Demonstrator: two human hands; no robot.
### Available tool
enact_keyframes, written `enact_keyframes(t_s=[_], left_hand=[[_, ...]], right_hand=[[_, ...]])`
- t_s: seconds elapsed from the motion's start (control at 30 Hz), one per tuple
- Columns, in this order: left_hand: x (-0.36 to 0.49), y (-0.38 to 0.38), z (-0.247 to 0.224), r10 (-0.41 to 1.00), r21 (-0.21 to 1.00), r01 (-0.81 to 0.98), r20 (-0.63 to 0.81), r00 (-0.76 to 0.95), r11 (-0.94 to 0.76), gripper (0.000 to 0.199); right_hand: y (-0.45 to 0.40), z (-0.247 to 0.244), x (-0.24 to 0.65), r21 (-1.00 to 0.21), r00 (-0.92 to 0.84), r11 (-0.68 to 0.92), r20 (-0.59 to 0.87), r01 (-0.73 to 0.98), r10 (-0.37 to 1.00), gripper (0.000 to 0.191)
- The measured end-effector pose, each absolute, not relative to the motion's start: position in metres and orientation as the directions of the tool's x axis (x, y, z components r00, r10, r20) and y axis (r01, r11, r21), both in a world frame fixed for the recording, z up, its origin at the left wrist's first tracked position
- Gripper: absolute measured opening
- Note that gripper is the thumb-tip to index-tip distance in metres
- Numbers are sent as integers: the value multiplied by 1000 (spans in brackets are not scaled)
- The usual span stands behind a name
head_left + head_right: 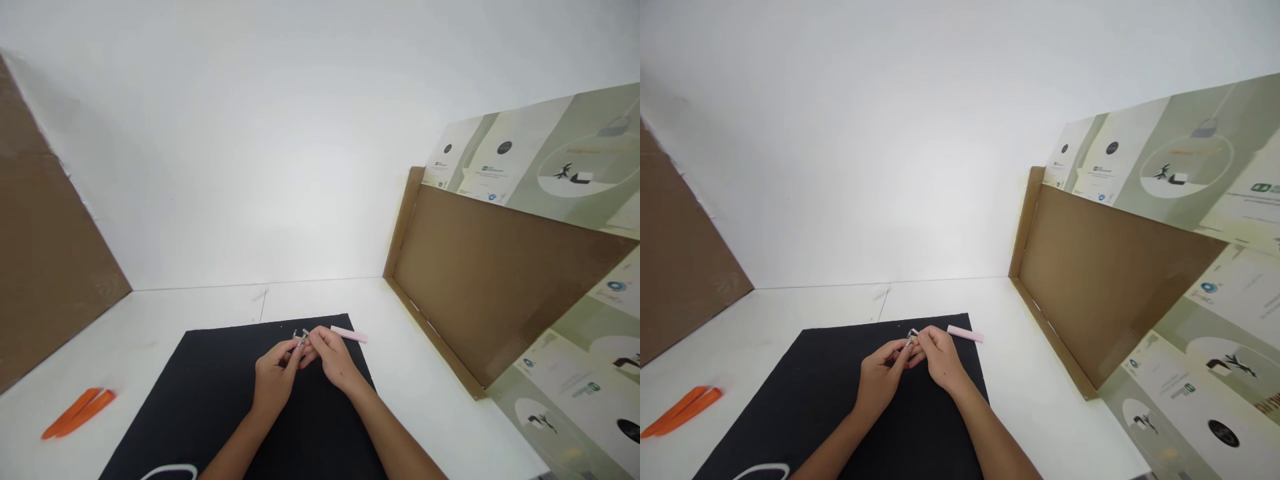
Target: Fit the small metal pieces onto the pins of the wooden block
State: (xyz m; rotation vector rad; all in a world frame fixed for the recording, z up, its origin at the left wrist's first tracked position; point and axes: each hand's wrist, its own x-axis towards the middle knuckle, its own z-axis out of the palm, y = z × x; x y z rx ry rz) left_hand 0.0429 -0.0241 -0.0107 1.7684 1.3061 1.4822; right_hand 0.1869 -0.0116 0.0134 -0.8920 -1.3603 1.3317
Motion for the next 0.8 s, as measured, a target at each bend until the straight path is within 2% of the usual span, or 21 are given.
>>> enact_keyframes(t_s=[0.27, 0.53, 0.67, 0.8], left_hand=[[42, -24, -9, 887, 836, 358, 460, -43, -416, 24], [40, -22, -12, 921, 886, 302, 385, -55, -352, 26], [41, -21, -14, 924, 892, 308, 373, -86, -332, 28], [42, -19, -16, 879, 850, 319, 468, -93, -419, 26]], right_hand=[[-12, 11, 187, -981, -247, 140, 169, -133, 954, 40], [-9, 19, 202, -982, -399, 75, 139, -172, 906, 42], [1, 20, 219, -958, -236, 77, 145, -275, 961, 41], [10, 20, 232, -910, -19, 139, 159, -390, 987, 41]])
